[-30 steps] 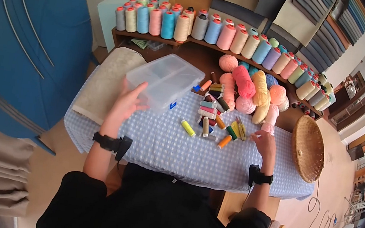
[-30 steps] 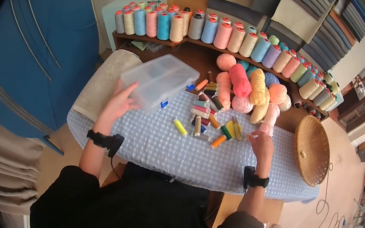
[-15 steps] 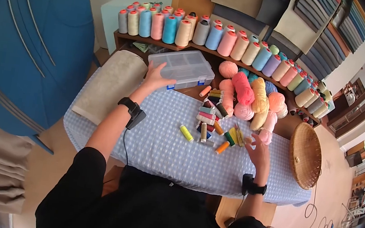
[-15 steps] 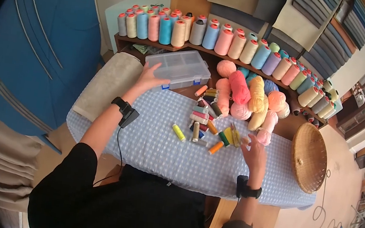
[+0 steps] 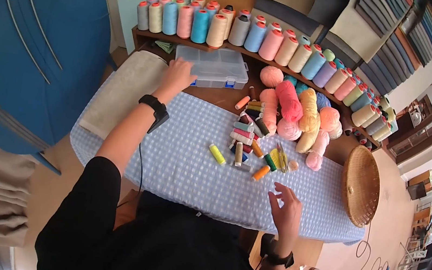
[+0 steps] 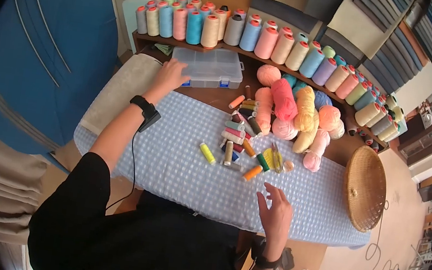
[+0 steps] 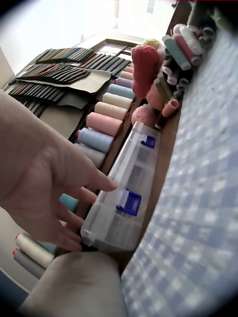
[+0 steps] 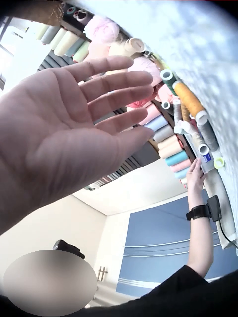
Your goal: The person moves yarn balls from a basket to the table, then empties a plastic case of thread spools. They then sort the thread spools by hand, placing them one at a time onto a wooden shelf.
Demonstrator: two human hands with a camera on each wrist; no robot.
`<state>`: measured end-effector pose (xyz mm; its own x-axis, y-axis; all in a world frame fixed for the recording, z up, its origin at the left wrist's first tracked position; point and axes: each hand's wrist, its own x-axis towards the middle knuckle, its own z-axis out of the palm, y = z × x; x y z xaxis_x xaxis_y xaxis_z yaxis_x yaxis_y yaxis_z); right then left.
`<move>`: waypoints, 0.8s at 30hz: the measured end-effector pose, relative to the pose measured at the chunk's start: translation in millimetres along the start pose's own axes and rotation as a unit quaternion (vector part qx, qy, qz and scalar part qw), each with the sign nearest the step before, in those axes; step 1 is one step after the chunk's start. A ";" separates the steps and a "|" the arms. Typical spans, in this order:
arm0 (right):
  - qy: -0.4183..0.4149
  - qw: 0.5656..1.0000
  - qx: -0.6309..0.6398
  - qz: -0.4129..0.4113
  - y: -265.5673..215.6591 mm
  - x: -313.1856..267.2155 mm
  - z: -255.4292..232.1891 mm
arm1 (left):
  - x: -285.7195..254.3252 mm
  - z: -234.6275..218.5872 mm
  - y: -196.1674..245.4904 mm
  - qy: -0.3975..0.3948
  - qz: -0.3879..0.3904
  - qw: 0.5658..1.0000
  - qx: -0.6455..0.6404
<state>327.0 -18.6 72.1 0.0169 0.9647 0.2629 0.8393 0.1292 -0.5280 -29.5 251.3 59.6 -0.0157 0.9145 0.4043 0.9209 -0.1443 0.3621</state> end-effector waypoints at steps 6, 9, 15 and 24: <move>0.022 0.997 -0.071 -0.010 17.8 -6.1 -1.9 | 63.1 -29.8 31.1 0.191 0.059 0.980 0.000; 0.038 0.999 -0.037 -0.007 10.0 5.8 -21.7 | 94.2 -40.4 46.7 0.222 0.044 0.973 0.050; 0.071 0.997 -0.019 -0.038 -0.7 58.5 -45.9 | 143.7 -31.8 54.2 0.091 -0.031 0.989 0.116; 0.037 0.988 0.067 -0.133 -45.6 153.2 -54.3 | 124.1 -34.6 58.8 0.091 -0.009 0.994 0.051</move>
<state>320.8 110.9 180.3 -0.1512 0.8738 0.4623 0.7404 0.4099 -0.5327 9.2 343.2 160.1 -0.0945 0.8314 0.5476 0.9543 -0.0810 0.2877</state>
